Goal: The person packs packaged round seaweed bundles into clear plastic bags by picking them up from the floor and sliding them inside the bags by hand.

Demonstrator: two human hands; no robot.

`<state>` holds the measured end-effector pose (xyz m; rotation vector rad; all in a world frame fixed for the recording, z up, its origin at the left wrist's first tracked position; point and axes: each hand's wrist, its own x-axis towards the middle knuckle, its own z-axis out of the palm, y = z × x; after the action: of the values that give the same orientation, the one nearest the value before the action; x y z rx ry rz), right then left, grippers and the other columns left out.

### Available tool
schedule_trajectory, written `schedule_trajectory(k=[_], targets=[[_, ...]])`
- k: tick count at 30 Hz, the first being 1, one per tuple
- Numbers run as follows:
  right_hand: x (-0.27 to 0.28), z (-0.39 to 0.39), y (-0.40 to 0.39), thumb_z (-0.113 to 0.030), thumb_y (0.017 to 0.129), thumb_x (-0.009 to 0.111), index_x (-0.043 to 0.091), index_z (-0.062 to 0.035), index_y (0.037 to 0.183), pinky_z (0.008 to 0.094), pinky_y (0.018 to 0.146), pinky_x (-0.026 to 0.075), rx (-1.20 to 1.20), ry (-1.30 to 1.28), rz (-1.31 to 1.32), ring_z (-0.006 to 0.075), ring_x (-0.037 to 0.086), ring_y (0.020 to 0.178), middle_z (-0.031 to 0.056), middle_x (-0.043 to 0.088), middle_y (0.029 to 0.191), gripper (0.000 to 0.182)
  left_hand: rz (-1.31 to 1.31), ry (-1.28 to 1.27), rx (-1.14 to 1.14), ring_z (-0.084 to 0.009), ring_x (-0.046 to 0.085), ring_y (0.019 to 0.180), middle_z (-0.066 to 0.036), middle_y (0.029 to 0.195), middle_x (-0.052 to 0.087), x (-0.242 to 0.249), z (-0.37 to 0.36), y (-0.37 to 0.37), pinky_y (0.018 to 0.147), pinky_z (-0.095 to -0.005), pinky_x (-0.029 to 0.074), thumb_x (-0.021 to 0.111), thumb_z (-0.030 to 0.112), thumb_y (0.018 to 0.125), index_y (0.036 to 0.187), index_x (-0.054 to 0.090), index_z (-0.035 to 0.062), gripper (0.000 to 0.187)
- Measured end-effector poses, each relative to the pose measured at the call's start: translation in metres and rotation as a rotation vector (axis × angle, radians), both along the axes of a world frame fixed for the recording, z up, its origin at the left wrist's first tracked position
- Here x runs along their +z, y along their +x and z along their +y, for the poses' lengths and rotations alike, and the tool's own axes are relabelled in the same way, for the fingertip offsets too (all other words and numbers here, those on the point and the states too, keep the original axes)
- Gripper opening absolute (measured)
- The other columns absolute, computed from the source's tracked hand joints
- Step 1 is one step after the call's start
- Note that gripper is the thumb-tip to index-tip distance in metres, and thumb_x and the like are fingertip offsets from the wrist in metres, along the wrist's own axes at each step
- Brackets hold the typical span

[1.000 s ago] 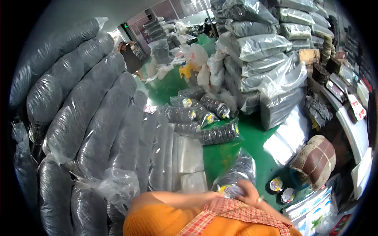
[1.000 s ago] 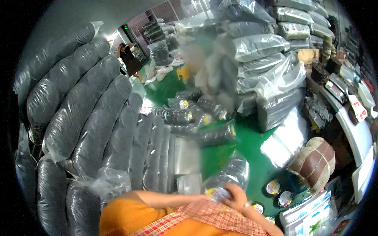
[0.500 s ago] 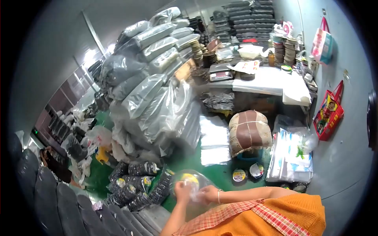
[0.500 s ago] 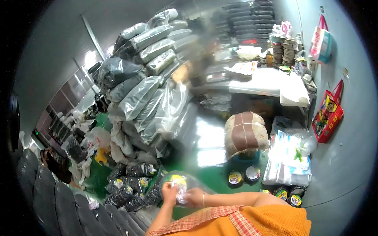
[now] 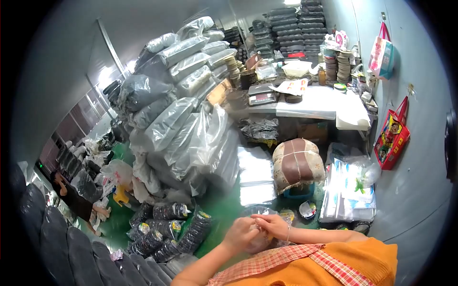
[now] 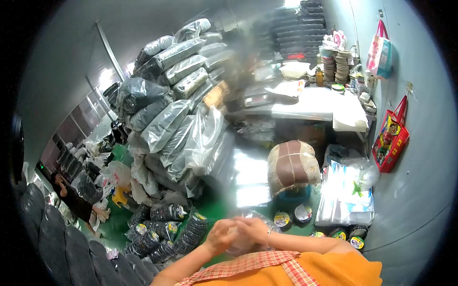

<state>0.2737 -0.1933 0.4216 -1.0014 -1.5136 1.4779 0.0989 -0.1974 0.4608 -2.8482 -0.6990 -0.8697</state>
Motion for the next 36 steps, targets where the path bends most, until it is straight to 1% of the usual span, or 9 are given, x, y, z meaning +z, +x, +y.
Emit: schedule_trajectory(k=[4, 7, 8, 11, 18, 22, 26, 32, 36], targets=[[0.02, -0.025, 0.014, -0.024, 0.079, 0.06, 0.042, -0.0076, 0.125, 0.0267, 0.069, 0.046, 0.152, 0.085, -0.21, 0.0142, 0.057, 0.078, 0.0107, 0.061, 0.089, 0.052, -0.106, -0.478, 0.044, -0.0265, 0.058, 0.083, -0.009, 0.094, 0.056, -0.027, -0.016, 0.007, 0.071, -0.0325, 0.048, 0.062, 0.003, 0.067, 0.091, 0.057, 0.0067, 0.024], [0.016, -0.026, 0.014, -0.021, 0.075, 0.064, 0.04, -0.0056, 0.126, 0.0276, 0.073, 0.047, 0.214, -0.082, -0.086, 0.0159, 0.058, 0.083, 0.0118, 0.061, 0.098, 0.058, -0.642, -1.081, 0.234, -0.0201, 0.059, 0.08, -0.009, 0.091, 0.056, -0.109, -0.015, 0.003, 0.066, -0.0297, 0.05, 0.061, 0.001, 0.072, 0.097, 0.05, 0.004, 0.028], [0.012, -0.024, 0.013, -0.018, 0.074, 0.065, 0.04, -0.0047, 0.126, 0.027, 0.073, 0.047, 0.223, -0.206, 0.002, 0.0156, 0.058, 0.084, 0.0107, 0.06, 0.101, 0.059, -0.821, -1.516, 0.23, -0.0151, 0.056, 0.084, -0.009, 0.094, 0.055, -0.051, -0.025, 0.013, 0.068, -0.0266, 0.049, 0.058, 0.0, 0.075, 0.104, 0.042, 0.0027, 0.033], [0.015, -0.022, 0.011, -0.009, 0.072, 0.067, 0.04, -0.0036, 0.126, 0.0256, 0.075, 0.046, 0.277, -0.393, 0.078, 0.0146, 0.056, 0.09, 0.0094, 0.056, 0.11, 0.061, -0.922, -1.809, 0.225, -0.015, 0.053, 0.086, -0.005, 0.089, 0.052, -0.042, -0.032, 0.005, 0.075, -0.0309, 0.046, 0.057, 0.004, 0.079, 0.097, 0.045, 0.0028, 0.021], [-0.009, -0.015, -0.002, -0.005, 0.074, 0.062, 0.034, -0.0004, 0.129, 0.027, 0.085, 0.043, 0.178, -0.525, 0.184, 0.0177, 0.051, 0.105, 0.0141, 0.049, 0.12, 0.062, -0.645, -1.371, 0.172, -0.0155, 0.05, 0.09, -0.008, 0.095, 0.048, -0.055, -0.032, -0.008, 0.078, -0.0301, 0.04, 0.058, 0.003, 0.076, 0.098, 0.042, 0.0026, 0.027], [0.006, -0.002, -0.021, 0.0, 0.078, 0.057, 0.033, -0.0044, 0.131, 0.0195, 0.064, 0.048, 0.218, -0.706, 0.559, 0.0116, 0.058, 0.08, 0.008, 0.058, 0.099, 0.058, -0.191, -0.547, 0.251, -0.0283, 0.051, 0.079, -0.014, 0.093, 0.05, -0.058, 0.019, -0.039, 0.068, -0.037, 0.041, 0.065, 0.011, 0.065, 0.094, 0.048, 0.0027, 0.035], [0.01, 0.022, -0.068, 0.0, 0.078, 0.058, 0.047, -0.0045, 0.121, 0.017, 0.044, 0.037, -0.1, -0.613, 0.206, 0.0068, 0.05, 0.056, 0.0022, 0.055, 0.073, 0.045, 0.015, -0.489, 0.015, -0.0312, 0.058, 0.075, -0.013, 0.085, 0.06, -0.076, 0.062, -0.072, 0.065, -0.0402, 0.045, 0.06, 0.016, 0.072, 0.098, 0.057, 0.011, 0.027], [-0.021, 0.075, -0.149, -0.002, 0.078, 0.058, 0.04, -0.0079, 0.127, 0.0195, 0.05, 0.043, -0.036, -0.442, 0.032, 0.0091, 0.053, 0.062, 0.0073, 0.058, 0.086, 0.052, 0.079, -1.052, 0.352, -0.03, 0.058, 0.086, -0.013, 0.089, 0.061, -0.061, 0.092, -0.143, 0.069, -0.0403, 0.046, 0.053, 0.022, 0.075, 0.084, 0.059, 0.0073, 0.018], [0.002, 0.114, -0.183, -0.009, 0.077, 0.063, 0.03, -0.0115, 0.133, 0.0247, 0.058, 0.049, -0.117, -0.086, -0.117, 0.0112, 0.056, 0.071, 0.0128, 0.052, 0.115, 0.064, 0.091, -0.487, 0.584, -0.0247, 0.058, 0.057, -0.014, 0.066, 0.059, -0.132, 0.212, -0.283, 0.051, -0.0378, 0.045, 0.057, 0.02, 0.068, 0.068, 0.06, 0.0035, 0.017]])
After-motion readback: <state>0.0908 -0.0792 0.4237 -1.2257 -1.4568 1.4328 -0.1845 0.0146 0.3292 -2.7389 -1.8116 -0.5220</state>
